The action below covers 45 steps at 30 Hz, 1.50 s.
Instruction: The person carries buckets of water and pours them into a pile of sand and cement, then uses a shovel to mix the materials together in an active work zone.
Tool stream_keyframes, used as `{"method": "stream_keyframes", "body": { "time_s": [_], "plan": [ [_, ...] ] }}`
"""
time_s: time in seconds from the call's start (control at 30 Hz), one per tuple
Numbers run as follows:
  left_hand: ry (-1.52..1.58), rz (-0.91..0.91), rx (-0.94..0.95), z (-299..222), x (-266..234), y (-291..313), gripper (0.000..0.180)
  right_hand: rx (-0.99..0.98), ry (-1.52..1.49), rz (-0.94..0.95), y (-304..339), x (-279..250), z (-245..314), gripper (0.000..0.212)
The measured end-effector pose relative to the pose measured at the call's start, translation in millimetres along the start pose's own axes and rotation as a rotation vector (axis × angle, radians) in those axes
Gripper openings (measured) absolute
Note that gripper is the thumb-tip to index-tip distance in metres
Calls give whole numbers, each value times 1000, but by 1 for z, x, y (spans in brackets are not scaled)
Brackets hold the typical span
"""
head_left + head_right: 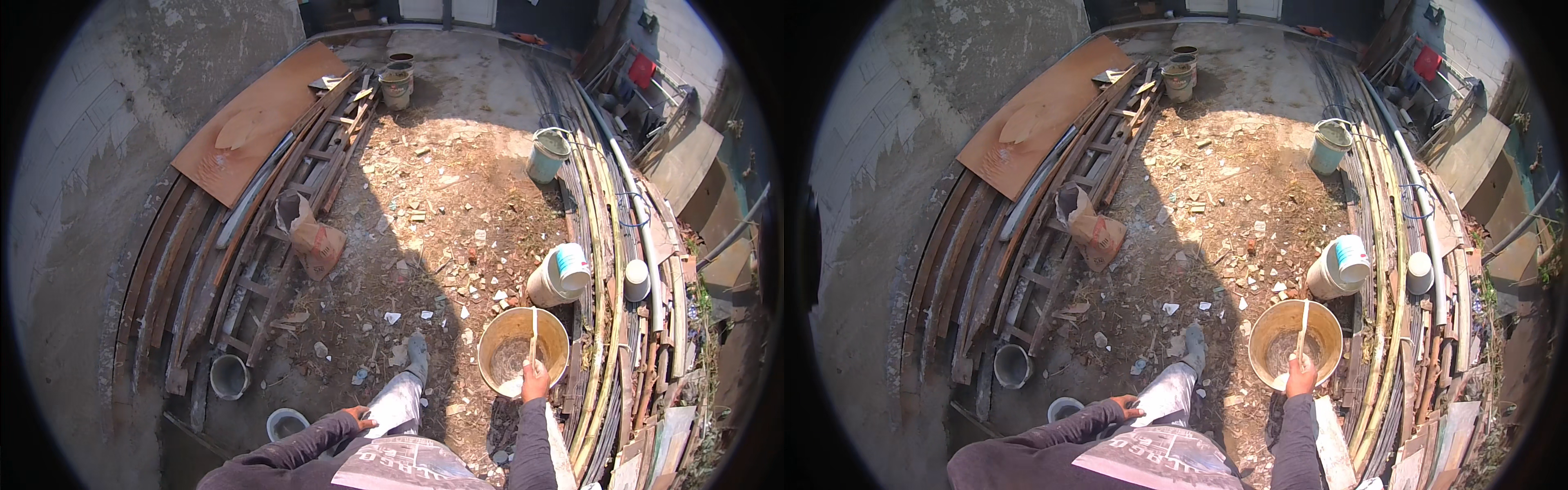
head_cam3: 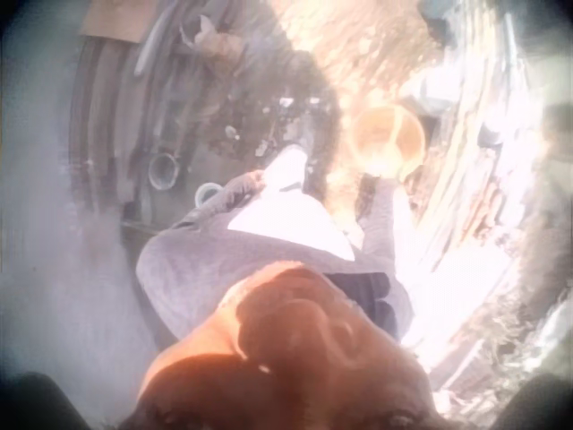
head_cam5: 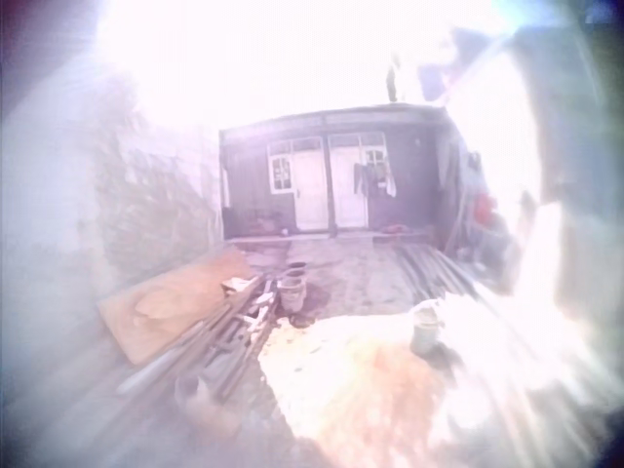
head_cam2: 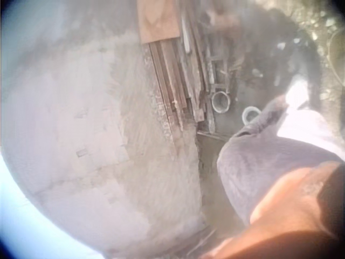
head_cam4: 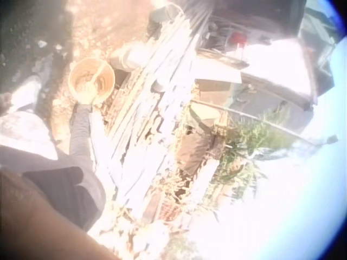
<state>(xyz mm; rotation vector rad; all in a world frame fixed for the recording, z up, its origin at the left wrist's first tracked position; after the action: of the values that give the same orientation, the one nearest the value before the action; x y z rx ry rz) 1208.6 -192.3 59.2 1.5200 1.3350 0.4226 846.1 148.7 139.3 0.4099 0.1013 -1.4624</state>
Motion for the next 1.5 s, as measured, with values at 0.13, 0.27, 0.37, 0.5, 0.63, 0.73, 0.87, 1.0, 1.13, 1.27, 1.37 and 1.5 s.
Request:
{"method": "stream_keyframes", "body": {
  "time_s": [0.13, 0.27, 0.37, 0.5, 0.63, 0.73, 0.87, 1.0, 1.13, 1.27, 1.37, 1.5],
  "plan": [
    [477, -88, 165, -11, -103, -90, 77, 293, 33, -123, -136, -2, -27, 18],
    [-342, 3, 197, -182, -326, -175, 54, 545, 58, -221, -212, 10, 28, 23],
    [-251, -336, 370, -342, -489, -219, 52, 719, 97, -283, -268, 59, 55, 28],
    [95, -387, 854, -533, -644, -297, 43, 736, 351, -340, -370, 93, 21, 38],
    [112, -431, 737, -572, -757, -428, 38, 892, 477, -180, -465, 176, 108, 37],
    [244, -414, 411, -514, -787, -579, 44, 876, 292, -190, -622, 218, 163, 34],
    [200, -318, -171, -344, -812, -633, 47, 898, 60, -204, -774, 306, 186, 27],
    [249, -186, -367, -326, -860, -599, 47, 614, 196, 48, -920, 416, 272, 31],
    [323, -123, -362, -380, -937, -667, 48, 623, 209, 10, -1072, 470, 299, 36],
    [210, -23, -319, -406, -1029, -734, 48, 374, 553, -67, -1211, 519, 322, 32],
    [-529, -14, 104, -498, -1186, -879, 48, 173, 322, -122, -1354, 511, 357, 25],
    [243, -579, 4, -659, -1402, -954, 36, 451, 104, -92, -1431, 609, 485, 17]
  ]
}}
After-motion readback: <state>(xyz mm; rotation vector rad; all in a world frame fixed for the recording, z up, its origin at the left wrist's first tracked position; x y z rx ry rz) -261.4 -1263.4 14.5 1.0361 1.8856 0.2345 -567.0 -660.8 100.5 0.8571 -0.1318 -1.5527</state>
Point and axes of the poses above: each hand's wrist, its own y-axis away from the middle knuckle, its own x-axis out of the palm, z = x × y, the point moved 2 cm from there along -y, towards the middle knuckle, and after that the axes turned 2 degrees about x, right-handed, at the moved point
